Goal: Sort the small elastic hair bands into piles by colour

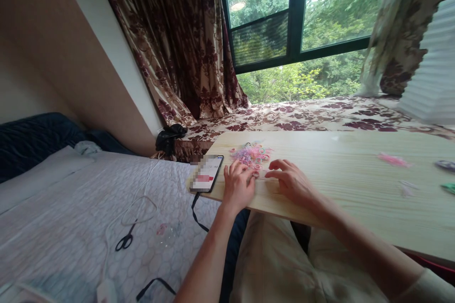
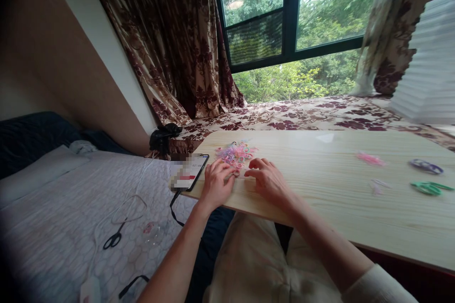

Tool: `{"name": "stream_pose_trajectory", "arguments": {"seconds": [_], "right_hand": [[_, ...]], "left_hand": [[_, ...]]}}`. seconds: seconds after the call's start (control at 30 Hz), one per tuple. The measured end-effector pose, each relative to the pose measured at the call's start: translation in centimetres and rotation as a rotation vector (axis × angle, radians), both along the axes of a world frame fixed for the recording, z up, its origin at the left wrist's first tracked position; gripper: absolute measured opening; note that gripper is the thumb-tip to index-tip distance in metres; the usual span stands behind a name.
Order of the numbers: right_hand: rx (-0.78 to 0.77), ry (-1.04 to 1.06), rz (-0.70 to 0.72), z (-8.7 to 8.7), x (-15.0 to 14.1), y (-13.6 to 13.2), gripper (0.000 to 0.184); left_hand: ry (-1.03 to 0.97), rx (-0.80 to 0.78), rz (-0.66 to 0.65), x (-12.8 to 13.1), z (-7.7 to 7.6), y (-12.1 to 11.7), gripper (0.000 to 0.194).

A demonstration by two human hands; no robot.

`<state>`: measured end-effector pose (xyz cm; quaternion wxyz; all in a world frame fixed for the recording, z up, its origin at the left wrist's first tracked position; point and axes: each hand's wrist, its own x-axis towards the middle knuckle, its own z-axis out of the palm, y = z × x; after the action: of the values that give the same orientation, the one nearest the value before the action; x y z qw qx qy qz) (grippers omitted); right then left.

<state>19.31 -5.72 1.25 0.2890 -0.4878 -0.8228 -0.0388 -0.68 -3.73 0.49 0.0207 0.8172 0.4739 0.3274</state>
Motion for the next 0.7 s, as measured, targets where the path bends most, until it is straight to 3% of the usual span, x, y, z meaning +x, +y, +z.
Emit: {"name": "stream_pose_trajectory", "arguments": {"seconds": [0.13,0.37,0.7], "right_hand": [[-0.001,-0.012,0.017,0.0,-0.1,0.0,0.048],[-0.052,-0.021,-0.078,0.2,-0.6,0.6,0.018],[-0.13,-0.03,-0.134,0.4,-1.1,1.0,0.017]], "left_hand": [[-0.004,-0.002,0.0,0.0,0.0,0.0,0.027],[-0.003,0.005,-0.004,0.0,-0.2,0.2,0.026],[0.002,-0.009,-0.006,0.0,-0.1,0.1,0.024]]}}
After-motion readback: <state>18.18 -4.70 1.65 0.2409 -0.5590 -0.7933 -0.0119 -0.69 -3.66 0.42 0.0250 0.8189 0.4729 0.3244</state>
